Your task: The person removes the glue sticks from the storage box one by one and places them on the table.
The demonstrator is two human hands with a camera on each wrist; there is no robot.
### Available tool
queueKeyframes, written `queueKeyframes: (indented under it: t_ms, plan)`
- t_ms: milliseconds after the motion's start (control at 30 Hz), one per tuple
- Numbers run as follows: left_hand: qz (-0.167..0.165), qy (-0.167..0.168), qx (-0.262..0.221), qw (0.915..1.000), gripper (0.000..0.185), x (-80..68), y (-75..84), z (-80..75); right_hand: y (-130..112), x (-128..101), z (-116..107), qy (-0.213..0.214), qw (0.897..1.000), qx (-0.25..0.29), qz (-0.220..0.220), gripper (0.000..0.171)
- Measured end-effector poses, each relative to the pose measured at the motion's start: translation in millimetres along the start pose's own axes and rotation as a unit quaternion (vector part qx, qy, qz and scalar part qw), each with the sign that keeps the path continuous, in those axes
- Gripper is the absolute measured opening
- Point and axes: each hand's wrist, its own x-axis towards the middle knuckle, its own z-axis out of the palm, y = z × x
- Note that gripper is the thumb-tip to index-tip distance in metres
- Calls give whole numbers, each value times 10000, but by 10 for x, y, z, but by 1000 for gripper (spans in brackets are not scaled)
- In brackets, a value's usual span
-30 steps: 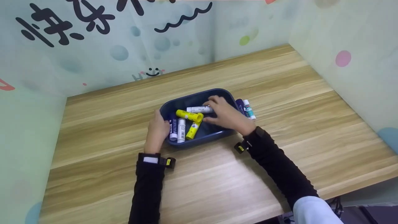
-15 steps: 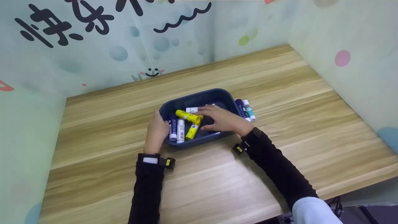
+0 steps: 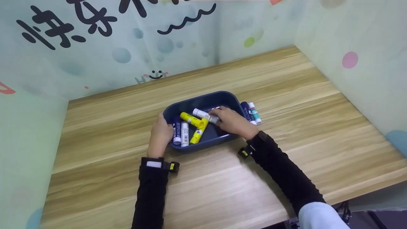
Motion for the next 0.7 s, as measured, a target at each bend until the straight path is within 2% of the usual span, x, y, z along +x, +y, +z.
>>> queueKeyframes:
  t_ms: [200,267,467,600,700]
  plan:
    - [-26,-7,20,10000,56,0,1,-1,2,12,-9,-331,9994,-61,125,38]
    - [-23,-5,21,10000,55,-2,-2,-2,2,10,-11,-316,9994,-132,91,34]
    - [0,11,31,10000,52,-9,-10,-6,7,3,-9,221,9995,-21,212,21]
    - [-19,-17,-4,10000,53,-4,-6,-5,13,14,-17,591,9971,331,336,24]
    - [-18,-25,-27,10000,54,-1,3,-4,26,31,-32,1069,9917,679,242,27]
